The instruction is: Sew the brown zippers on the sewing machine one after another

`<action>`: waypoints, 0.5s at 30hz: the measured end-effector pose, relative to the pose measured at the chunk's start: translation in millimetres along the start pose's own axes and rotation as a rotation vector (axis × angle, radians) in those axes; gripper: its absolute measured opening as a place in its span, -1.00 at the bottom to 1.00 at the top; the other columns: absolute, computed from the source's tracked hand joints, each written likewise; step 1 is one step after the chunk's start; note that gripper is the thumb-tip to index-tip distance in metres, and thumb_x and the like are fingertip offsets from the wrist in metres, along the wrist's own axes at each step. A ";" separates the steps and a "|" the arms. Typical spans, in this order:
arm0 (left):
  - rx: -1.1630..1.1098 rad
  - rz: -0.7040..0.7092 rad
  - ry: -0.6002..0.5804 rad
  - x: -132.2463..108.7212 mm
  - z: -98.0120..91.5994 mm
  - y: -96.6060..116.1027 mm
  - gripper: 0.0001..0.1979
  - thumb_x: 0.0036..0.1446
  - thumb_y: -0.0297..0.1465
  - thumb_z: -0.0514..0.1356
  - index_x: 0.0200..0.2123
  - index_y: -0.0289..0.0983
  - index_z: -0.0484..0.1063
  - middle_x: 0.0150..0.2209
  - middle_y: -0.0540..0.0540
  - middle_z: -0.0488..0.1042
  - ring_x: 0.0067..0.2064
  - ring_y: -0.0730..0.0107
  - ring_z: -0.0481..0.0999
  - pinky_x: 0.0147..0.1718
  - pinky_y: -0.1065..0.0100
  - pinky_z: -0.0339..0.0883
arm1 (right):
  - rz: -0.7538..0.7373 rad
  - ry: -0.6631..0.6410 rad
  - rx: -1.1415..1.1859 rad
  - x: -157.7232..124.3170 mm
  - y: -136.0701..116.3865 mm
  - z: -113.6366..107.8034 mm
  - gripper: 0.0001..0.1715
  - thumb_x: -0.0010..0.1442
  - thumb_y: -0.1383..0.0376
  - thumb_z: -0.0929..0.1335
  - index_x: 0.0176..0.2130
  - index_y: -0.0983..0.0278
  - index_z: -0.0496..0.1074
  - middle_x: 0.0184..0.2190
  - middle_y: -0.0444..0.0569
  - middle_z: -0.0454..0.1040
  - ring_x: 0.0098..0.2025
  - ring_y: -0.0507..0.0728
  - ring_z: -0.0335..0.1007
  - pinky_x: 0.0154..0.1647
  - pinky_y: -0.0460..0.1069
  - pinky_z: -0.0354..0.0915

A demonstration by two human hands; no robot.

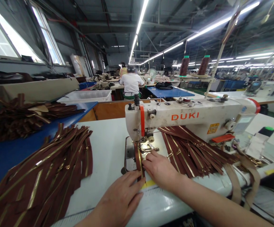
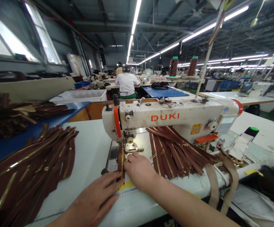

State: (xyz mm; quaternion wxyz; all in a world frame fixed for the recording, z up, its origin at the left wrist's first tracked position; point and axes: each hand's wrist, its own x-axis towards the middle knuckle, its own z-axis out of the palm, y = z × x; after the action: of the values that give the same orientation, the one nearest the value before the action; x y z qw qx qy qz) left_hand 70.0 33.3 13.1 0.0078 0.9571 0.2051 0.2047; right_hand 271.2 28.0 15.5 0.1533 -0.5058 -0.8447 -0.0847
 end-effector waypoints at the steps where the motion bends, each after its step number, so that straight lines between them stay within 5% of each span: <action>1: 0.004 0.003 0.000 0.2 0.0 -0.1 -0.66 0.20 -0.46 0.07 0.05 -0.21 0.36 0.02 -0.14 0.44 0.03 0.18 0.43 0.02 0.14 0.39 | -0.002 -0.012 0.000 -0.5 -0.3 -0.8 -0.86 0.24 0.39 0.29 -0.35 0.30 0.42 -0.35 -0.02 0.40 -0.23 0.16 0.24 -0.31 -0.01 0.22; 15: 0.022 -0.014 -0.030 2.9 -1.5 -3.3 -0.68 0.20 -0.41 0.10 0.04 -0.21 0.36 0.04 -0.13 0.43 0.05 0.18 0.42 0.02 0.13 0.38 | -0.065 -0.029 0.005 1.8 6.0 -1.4 -0.83 0.26 0.37 0.27 -0.36 0.30 0.42 -0.35 -0.04 0.39 -0.23 0.13 0.22 -0.27 -0.01 0.18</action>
State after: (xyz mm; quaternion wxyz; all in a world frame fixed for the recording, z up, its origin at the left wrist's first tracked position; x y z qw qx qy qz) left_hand 70.6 37.4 15.2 0.0017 0.9586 0.2139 0.1880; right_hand 276.0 31.9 17.3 0.1392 -0.4788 -0.8631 -0.0804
